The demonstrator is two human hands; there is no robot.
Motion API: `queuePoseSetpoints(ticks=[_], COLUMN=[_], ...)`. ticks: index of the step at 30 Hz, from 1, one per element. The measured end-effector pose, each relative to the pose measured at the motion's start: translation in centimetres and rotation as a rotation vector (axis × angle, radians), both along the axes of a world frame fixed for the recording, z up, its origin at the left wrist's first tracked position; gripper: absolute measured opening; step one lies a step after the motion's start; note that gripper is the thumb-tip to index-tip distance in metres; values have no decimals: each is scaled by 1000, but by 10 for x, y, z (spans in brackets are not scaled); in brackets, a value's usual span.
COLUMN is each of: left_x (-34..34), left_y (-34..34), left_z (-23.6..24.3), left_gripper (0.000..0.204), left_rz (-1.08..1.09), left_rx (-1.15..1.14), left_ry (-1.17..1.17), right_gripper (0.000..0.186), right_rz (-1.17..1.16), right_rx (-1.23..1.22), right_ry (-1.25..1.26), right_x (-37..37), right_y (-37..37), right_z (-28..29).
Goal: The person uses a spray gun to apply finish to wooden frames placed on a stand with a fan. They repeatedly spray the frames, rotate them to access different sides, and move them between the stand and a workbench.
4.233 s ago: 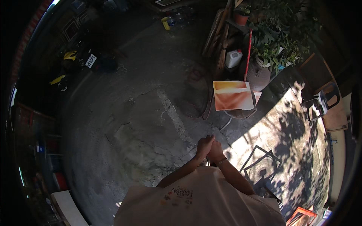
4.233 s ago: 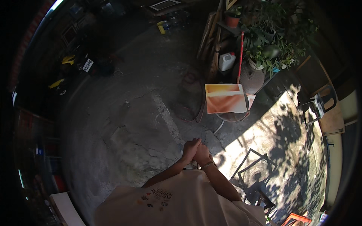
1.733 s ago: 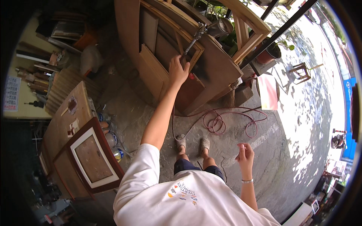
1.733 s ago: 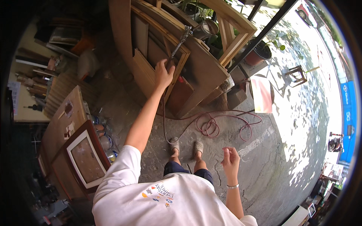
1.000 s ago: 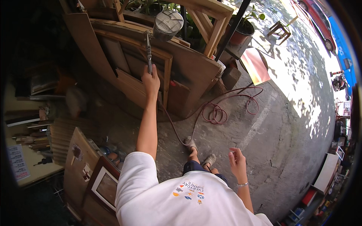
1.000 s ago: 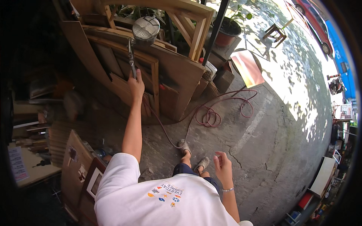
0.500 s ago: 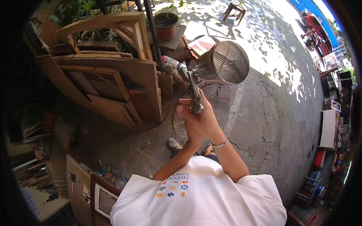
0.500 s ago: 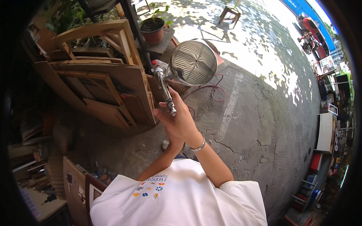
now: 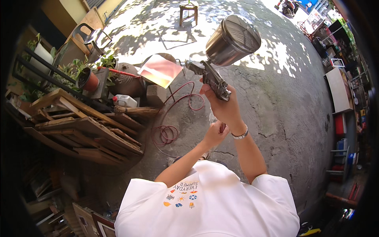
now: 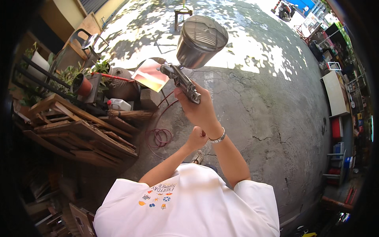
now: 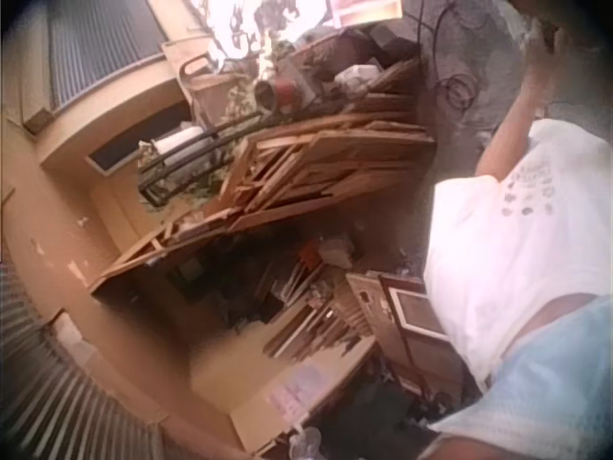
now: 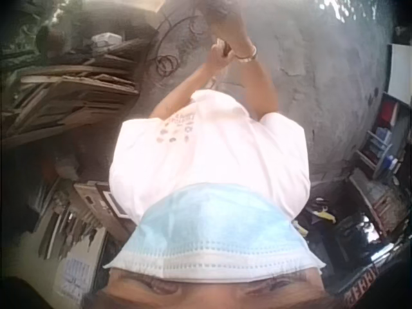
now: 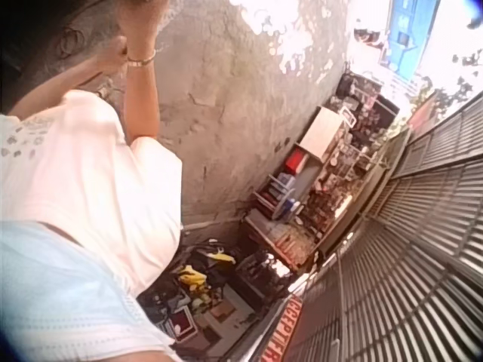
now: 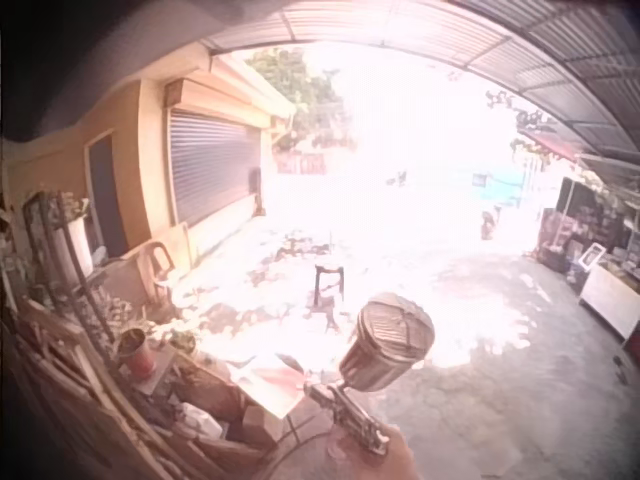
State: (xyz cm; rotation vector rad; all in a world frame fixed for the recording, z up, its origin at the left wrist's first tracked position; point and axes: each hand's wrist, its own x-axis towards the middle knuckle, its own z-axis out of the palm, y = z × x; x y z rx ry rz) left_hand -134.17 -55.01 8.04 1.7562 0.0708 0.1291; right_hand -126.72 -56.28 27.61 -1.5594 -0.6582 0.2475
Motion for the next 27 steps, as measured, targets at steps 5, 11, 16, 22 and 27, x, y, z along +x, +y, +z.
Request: queuePoseSetpoints(ticks=[5, 11, 16, 22, 27], left_x=[78, 122, 134, 186, 242], left_y=[26, 105, 159, 180, 184], left_z=[-46, -117, -164, -179, -193], left_gripper=[13, 12, 13, 16, 32], left_rz=[-137, 60, 171, 44, -146], left_rx=[288, 342, 453, 437, 433], left_ry=[74, 213, 374, 658, 802], right_gripper=[27, 29, 34, 32, 45], right_rz=[-170, -366, -468, -457, -358], right_rx=[54, 165, 116, 215, 225], right_ry=[-59, -57, -124, -62, -52], right_x=[107, 208, 276, 360, 418], right_y=[-60, -107, -104, -99, -110], right_z=[48, 79, 83, 70, 42])
